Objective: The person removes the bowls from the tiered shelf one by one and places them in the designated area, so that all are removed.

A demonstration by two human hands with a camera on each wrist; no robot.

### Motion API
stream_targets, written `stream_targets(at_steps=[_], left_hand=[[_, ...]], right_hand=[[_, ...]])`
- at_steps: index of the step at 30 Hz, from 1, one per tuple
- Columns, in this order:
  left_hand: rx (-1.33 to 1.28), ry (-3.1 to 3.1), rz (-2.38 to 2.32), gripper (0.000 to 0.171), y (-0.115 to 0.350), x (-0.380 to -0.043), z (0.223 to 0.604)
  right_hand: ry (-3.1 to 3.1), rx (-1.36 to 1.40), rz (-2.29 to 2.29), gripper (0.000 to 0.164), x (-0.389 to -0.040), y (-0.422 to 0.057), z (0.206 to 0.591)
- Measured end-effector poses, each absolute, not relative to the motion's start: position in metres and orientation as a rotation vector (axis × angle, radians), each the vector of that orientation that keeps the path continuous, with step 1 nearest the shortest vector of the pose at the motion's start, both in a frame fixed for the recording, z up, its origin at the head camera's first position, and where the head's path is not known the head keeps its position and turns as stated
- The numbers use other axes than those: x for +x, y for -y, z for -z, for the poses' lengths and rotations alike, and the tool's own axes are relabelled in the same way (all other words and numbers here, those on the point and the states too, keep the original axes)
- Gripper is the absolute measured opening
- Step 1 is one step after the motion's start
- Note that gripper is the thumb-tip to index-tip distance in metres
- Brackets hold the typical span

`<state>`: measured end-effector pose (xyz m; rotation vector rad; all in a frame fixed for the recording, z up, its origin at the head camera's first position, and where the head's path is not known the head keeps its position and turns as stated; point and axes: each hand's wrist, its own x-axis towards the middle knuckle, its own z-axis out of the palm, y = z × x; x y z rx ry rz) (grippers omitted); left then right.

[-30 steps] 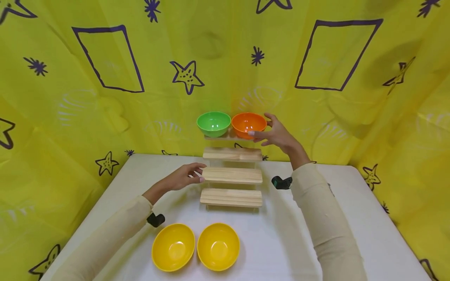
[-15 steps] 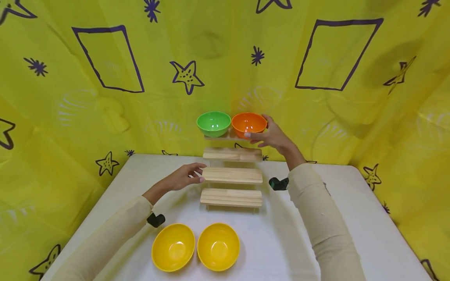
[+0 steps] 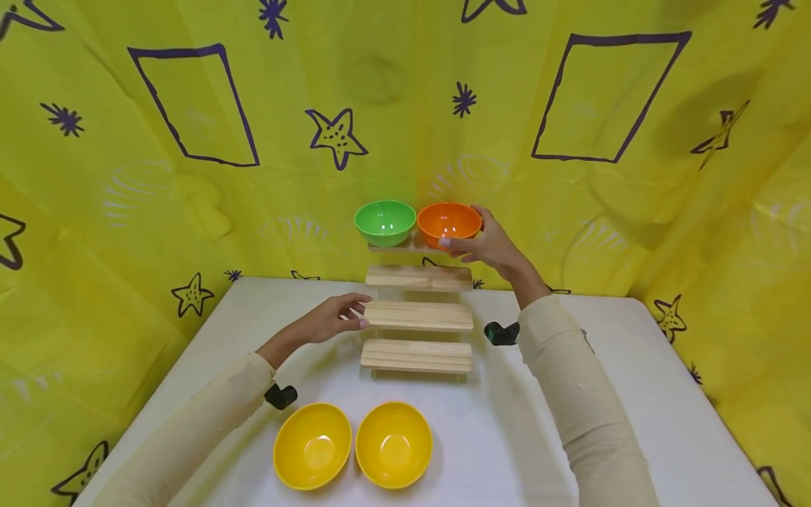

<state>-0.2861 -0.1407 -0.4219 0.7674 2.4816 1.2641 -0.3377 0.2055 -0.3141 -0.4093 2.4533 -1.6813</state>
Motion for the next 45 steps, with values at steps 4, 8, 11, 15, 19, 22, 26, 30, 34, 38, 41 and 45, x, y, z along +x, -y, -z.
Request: stream_targets(at_steps=[4,8,11,15,19,22,26,30,34,38,41,45], left_hand=[[0.764,-2.478,-1.266,0.054,0.141,-0.286,0.422],[0.755,-2.474,-1.266,0.055,0.141,-0.286,0.421],[0.752,-2.473,-1.267,0.055,0.141,-0.286,0.421],[0.758,-2.477,-1.266,0.054,0.141,-0.287,0.422],[0.754,-2.479,-1.263,0.053,0.141,-0.287,0.423],[0.747,-2.484,-1.258,0.054,0.141,-0.287,0.424],[0.755,-2.486,-1.254,0.054,0.141,-0.287,0.424],[0.758,-2.483,-1.259,0.054,0.140,-0.288,0.424],[0.761,-2.486,-1.261,0.054,0.141,-0.288,0.424],[0.762,-2.484,-1.263,0.054,0.142,-0.288,0.425],[0.765,-2.479,-1.270,0.054,0.142,-0.288,0.424],[0.783,-2.477,-1.269,0.054,0.143,-0.288,0.424]], right_hand=[[-2.439,-0.441,1.707,0.095,-0.335,-0.208,0.315],[-2.427,-0.478,1.732,0.096,-0.330,-0.213,0.314],[-2.426,-0.497,1.754,0.092,-0.326,-0.218,0.313],[-2.413,-0.521,1.779,0.089,-0.320,-0.222,0.313],[-2.397,-0.557,1.789,0.089,-0.312,-0.227,0.313],[-2.406,-0.600,1.774,0.089,-0.305,-0.231,0.314],[-2.429,-0.625,1.745,0.089,-0.296,-0.235,0.316],[-2.448,-0.613,1.717,0.090,-0.285,-0.239,0.320],[-2.452,-0.621,1.702,0.090,-0.274,-0.240,0.324],[-2.449,-0.640,1.700,0.090,-0.264,-0.242,0.330],[-2.459,-0.648,1.684,0.090,-0.258,-0.245,0.335],[-2.463,-0.659,1.673,0.091,-0.248,-0.248,0.339]])
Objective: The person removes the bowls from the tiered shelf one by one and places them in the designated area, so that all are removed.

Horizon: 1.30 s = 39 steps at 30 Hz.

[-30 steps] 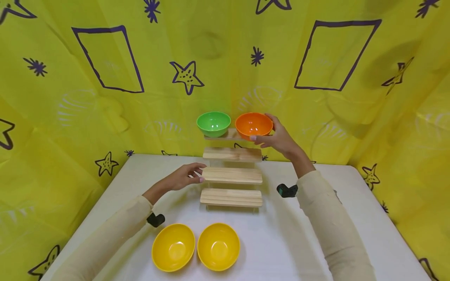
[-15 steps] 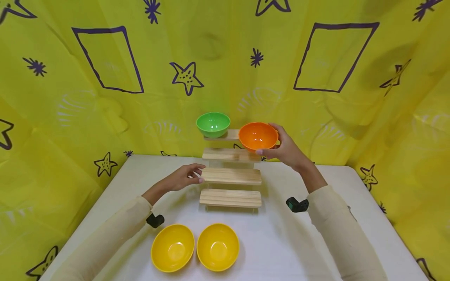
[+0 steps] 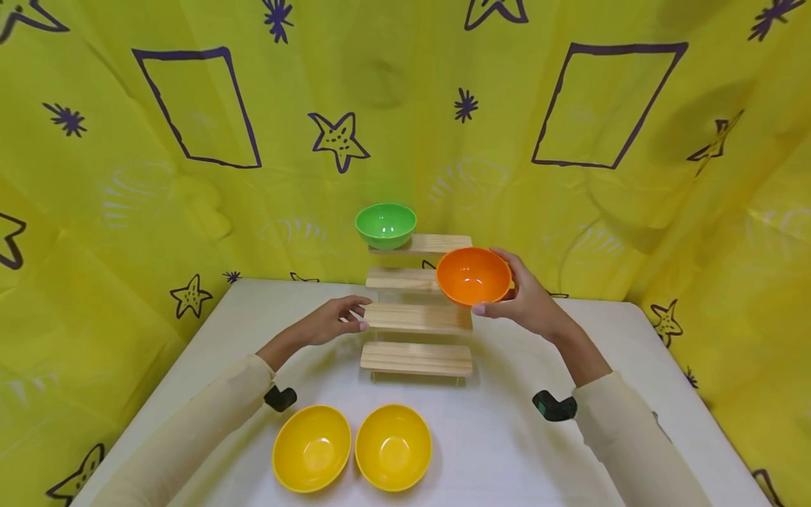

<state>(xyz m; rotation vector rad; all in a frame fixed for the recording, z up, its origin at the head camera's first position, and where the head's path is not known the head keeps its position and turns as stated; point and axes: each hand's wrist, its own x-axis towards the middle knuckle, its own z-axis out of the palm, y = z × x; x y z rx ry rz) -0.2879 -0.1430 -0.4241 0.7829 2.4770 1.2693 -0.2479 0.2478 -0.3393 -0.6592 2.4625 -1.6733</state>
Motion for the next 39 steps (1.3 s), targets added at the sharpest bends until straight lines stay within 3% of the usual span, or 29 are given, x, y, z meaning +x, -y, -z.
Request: stream_targets(at_steps=[39], left_hand=[[0.779,-2.496,-1.230,0.055,0.142,-0.286,0.423]], right_hand=[[-2.393,-0.804,1.646,0.096,-0.199,-0.261,0.361]])
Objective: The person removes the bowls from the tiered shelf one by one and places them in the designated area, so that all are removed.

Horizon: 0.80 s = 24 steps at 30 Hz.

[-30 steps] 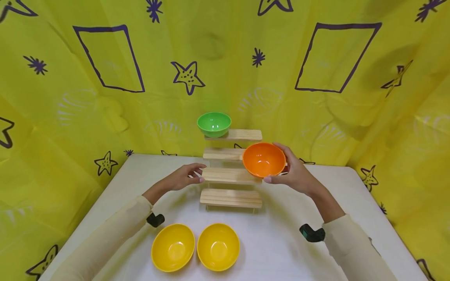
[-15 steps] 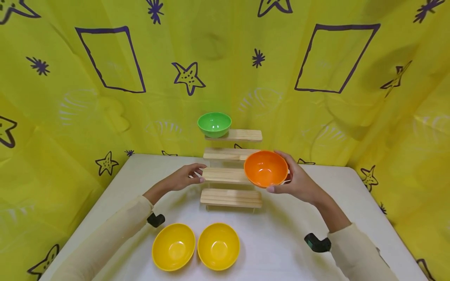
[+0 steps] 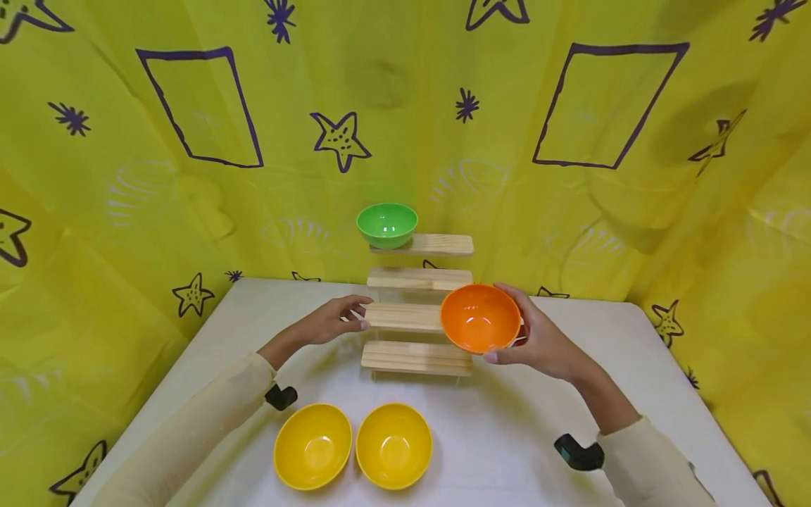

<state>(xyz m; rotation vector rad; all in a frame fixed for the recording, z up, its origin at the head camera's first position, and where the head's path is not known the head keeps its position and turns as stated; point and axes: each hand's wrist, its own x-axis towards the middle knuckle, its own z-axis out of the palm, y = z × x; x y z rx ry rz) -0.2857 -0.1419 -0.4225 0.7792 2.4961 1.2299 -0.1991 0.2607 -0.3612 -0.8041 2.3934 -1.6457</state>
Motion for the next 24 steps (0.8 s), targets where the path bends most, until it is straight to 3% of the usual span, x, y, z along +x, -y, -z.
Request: stream_targets(at_steps=[24], left_hand=[[0.781,-2.484,-1.244,0.055,0.142,-0.287,0.424]], right_hand=[[-2.238,-0.874,1.682,0.094,-0.180,-0.262,0.384]])
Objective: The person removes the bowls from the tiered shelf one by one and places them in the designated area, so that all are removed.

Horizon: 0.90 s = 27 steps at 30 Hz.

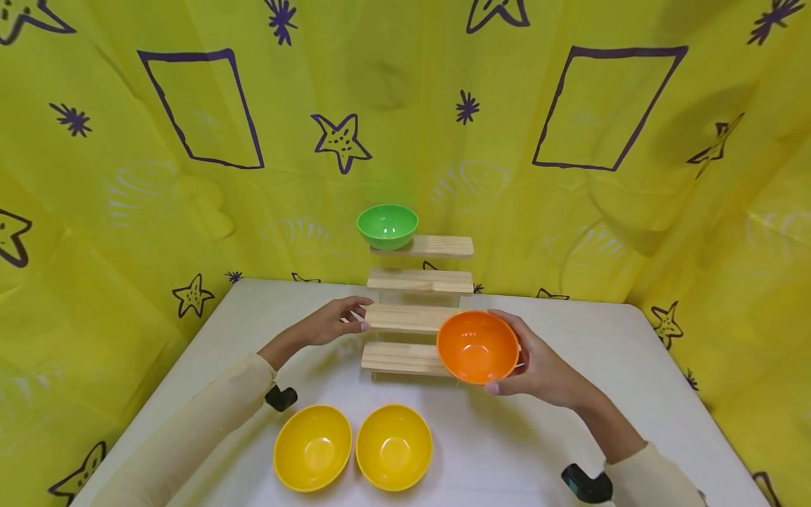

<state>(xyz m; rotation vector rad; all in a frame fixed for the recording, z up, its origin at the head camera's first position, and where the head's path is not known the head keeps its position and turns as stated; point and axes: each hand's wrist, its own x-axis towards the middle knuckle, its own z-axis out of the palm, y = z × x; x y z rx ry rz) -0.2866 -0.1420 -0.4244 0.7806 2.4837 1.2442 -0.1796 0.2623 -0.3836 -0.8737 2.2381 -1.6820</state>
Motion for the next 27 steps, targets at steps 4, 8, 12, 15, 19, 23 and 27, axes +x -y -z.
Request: stream_targets(at_steps=[4,8,12,15,19,23,27], left_hand=[[0.778,-2.485,-1.244,0.055,0.141,-0.286,0.424],[0.772,-2.492,-1.238,0.055,0.141,-0.286,0.424],[0.778,-2.494,-1.241,0.055,0.141,-0.287,0.424],[0.786,-2.492,-1.244,0.055,0.141,-0.286,0.423],[0.783,-2.498,-1.240,0.055,0.142,-0.286,0.422],[0.779,-2.495,-1.238,0.055,0.141,-0.286,0.423],[0.783,-2.493,-1.240,0.055,0.141,-0.286,0.423]], right_hand=[[-2.197,-0.889,1.687,0.094,-0.177,-0.264,0.388],[-2.152,-0.918,1.704,0.094,-0.175,-0.265,0.392],[-2.104,-0.936,1.721,0.095,-0.172,-0.266,0.396],[-2.061,-0.952,1.734,0.095,-0.170,-0.266,0.400],[-2.008,-0.931,1.756,0.096,-0.169,-0.267,0.405],[-1.975,-0.890,1.764,0.096,-0.166,-0.267,0.409],[-1.967,-0.876,1.745,0.096,-0.163,-0.269,0.412]])
